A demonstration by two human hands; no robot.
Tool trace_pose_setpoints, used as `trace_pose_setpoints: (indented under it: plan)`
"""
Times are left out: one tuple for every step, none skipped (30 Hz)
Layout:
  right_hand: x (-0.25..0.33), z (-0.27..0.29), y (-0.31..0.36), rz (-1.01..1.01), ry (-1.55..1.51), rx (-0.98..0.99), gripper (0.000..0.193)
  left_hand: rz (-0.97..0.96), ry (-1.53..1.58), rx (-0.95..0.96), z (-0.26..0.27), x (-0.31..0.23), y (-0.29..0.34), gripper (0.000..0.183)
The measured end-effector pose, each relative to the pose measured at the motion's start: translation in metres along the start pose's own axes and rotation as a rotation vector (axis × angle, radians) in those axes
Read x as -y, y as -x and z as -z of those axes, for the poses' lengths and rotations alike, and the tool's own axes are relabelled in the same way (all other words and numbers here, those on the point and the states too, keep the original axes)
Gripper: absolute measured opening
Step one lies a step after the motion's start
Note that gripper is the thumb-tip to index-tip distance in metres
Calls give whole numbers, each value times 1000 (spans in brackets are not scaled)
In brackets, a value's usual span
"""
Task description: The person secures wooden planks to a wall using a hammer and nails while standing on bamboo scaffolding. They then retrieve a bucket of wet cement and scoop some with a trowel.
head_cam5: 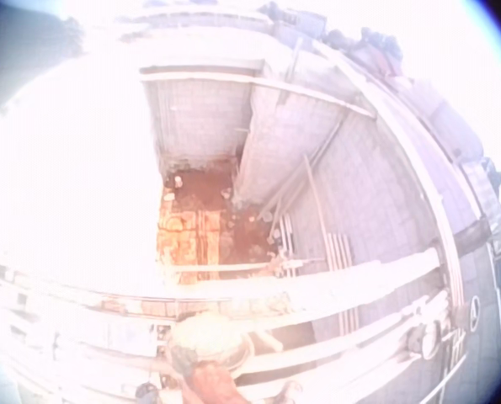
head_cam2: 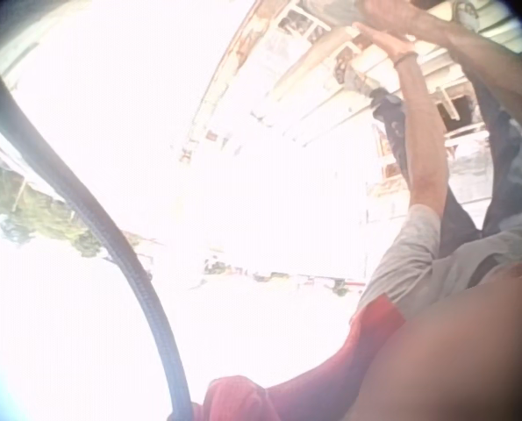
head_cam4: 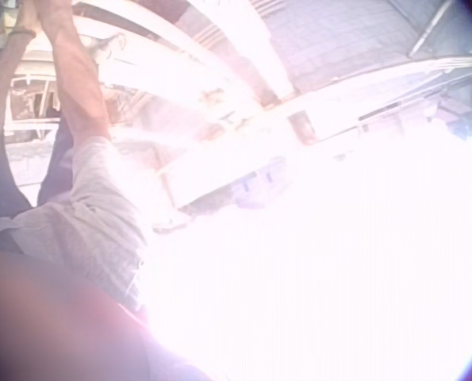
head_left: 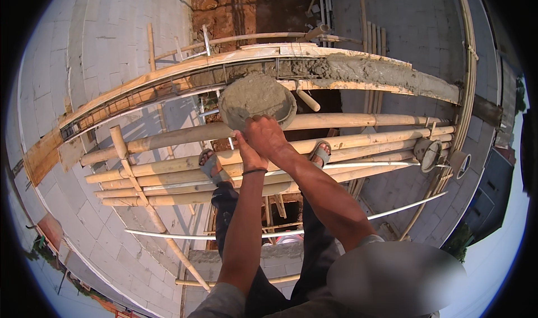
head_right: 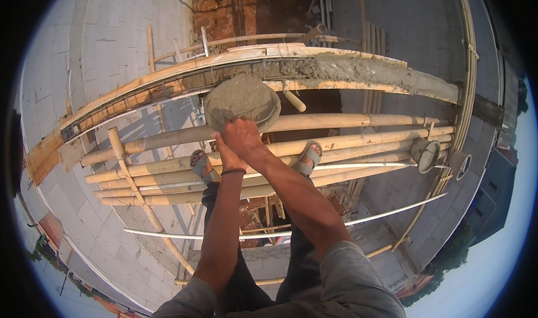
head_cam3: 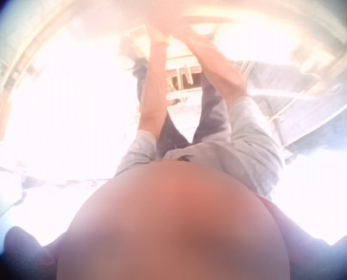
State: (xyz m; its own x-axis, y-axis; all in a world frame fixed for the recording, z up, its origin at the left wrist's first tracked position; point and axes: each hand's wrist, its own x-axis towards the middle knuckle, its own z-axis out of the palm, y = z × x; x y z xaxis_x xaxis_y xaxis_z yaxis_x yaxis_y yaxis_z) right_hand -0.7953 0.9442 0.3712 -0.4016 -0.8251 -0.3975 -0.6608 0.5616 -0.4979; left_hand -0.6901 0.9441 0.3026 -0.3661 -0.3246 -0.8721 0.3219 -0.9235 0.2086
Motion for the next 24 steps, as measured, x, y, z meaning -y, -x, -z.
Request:
trace_pose_setpoints:
  plan:
    - [-1, -2, 2, 15, -12, -59, 30, 15, 10, 32, -1, 0, -2, 69]
    - [-3, -4, 5, 43, -37, -109, 29, 23, 15, 99, -2, -1, -3, 71]
    - [-5, -5, 7, 61, -28, -89, 28, 38, 22, 86, -4, -2, -5, 70]
    - [-8, -5, 9, 93, -36, -59, 28, 44, 22, 106, -7, -3, -6, 69]
    - [-12, -4, 11, 126, -44, -30, 27, 72, 31, 58, -10, -4, -7, 68]
    - [-17, -2, 13, 193, -39, -27, 25, 40, -10, 62, -14, -5, -9, 67]
    - [-22, 1, 14, 260, -33, -24, 24, 33, -41, -1, -18, -6, -10, 67]
    - [-29, 4, 15, 311, -16, 19, 23, 32, -75, -96, -23, -7, -12, 66]
    - [-38, 8, 16, 277, -89, -130, 21, 17, -138, -195, -27, -8, -13, 61]
    - [-50, 12, 16, 227, -153, -238, 20, 7, -204, -327, -31, -7, -15, 57]
    - [-64, 16, 17, 203, -223, -366, 19, 0, -269, -460, -34, -7, -15, 52]
    - [-79, 17, 16, 2, -227, -527, 18, 1, -273, -461, -35, -8, -16, 51]
    - [-97, 16, 10, -207, -207, -607, 18, 2, -279, -463, -36, -9, -16, 50]
    - [-119, 15, 4, -405, -151, -581, 23, 4, -286, -474, -35, -9, -17, 49]
    - [-139, 11, -1, -636, -73, -458, 32, 23, -287, -471, -34, -10, -18, 51]
    - [-157, 3, -4, -777, 4, -317, 43, 18, -297, -429, -32, -11, -18, 51]
    - [-173, -6, -8, -886, 31, -222, 48, 13, -310, -397, -30, -11, -19, 51]
    - [-190, -15, -12, -965, 27, -116, 53, 31, -320, -381, -28, -11, -19, 51]
    - [-206, -24, -16, -979, -40, -12, 58, 15, -323, -373, -27, -12, -21, 53]
    - [-222, -32, -17, -969, -117, 59, 57, 22, -325, -382, -26, -13, -21, 56]
    - [-234, -39, -18, -906, -121, 143, 57, 24, -331, -381, -26, -13, -21, 58]
    - [-244, -45, -19, -841, -124, 223, 57, 35, -325, -390, -26, -14, -21, 58]
    - [-249, -52, -19, -795, -104, 304, 57, 37, -323, -388, -27, -14, -20, 58]
    - [-251, -57, -19, -758, -81, 297, 54, 36, -318, -375, -28, -14, -19, 58]
